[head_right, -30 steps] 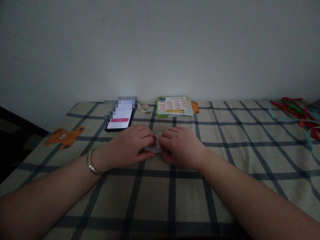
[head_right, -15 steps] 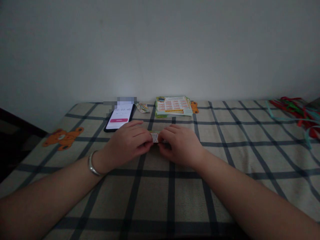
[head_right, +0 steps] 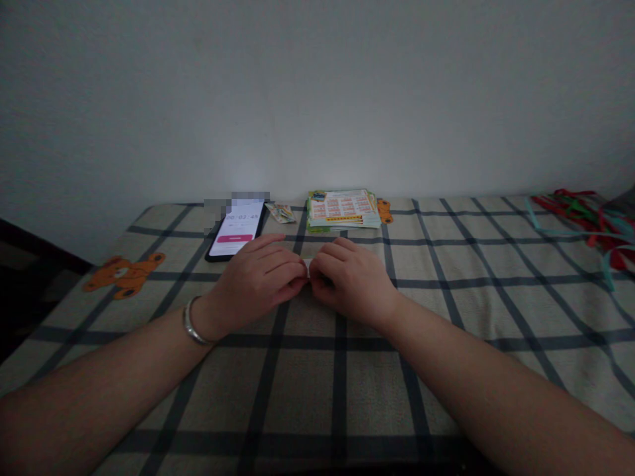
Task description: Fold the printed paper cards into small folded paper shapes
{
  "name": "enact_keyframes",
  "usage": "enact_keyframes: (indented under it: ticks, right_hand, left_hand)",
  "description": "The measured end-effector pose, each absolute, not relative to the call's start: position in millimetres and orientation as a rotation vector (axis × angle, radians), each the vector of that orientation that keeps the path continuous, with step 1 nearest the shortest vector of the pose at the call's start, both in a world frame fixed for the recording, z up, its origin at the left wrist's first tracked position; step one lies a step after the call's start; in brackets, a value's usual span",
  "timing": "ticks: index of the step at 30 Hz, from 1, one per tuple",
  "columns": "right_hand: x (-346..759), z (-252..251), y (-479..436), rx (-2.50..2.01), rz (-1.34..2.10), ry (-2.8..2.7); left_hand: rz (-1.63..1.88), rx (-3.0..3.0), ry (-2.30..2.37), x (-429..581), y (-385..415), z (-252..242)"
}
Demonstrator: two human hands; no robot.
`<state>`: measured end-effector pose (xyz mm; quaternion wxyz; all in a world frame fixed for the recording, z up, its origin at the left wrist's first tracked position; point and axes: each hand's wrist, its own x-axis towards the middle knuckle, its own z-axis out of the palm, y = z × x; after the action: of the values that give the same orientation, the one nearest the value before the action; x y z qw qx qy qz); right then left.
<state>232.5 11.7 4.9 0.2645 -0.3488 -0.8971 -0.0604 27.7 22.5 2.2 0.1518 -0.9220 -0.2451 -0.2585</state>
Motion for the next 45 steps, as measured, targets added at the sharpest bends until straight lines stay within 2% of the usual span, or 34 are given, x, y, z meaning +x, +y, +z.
enact_keyframes:
  ticks: [20, 35, 45]
  right_hand:
    - [234, 6, 9, -0.869, -0.219, -2.433]
    - [245, 10, 13, -0.968, -0.171, -2.316]
    - [252, 10, 12, -1.055, -0.266, -2.254]
  left_hand:
    - [-0.846, -2.605, -0.658, 23, 20, 6]
    - [-0.904, -2.549, -0.755, 17, 28, 8]
    - [-0.984, -2.667, -0.849, 19, 27, 6]
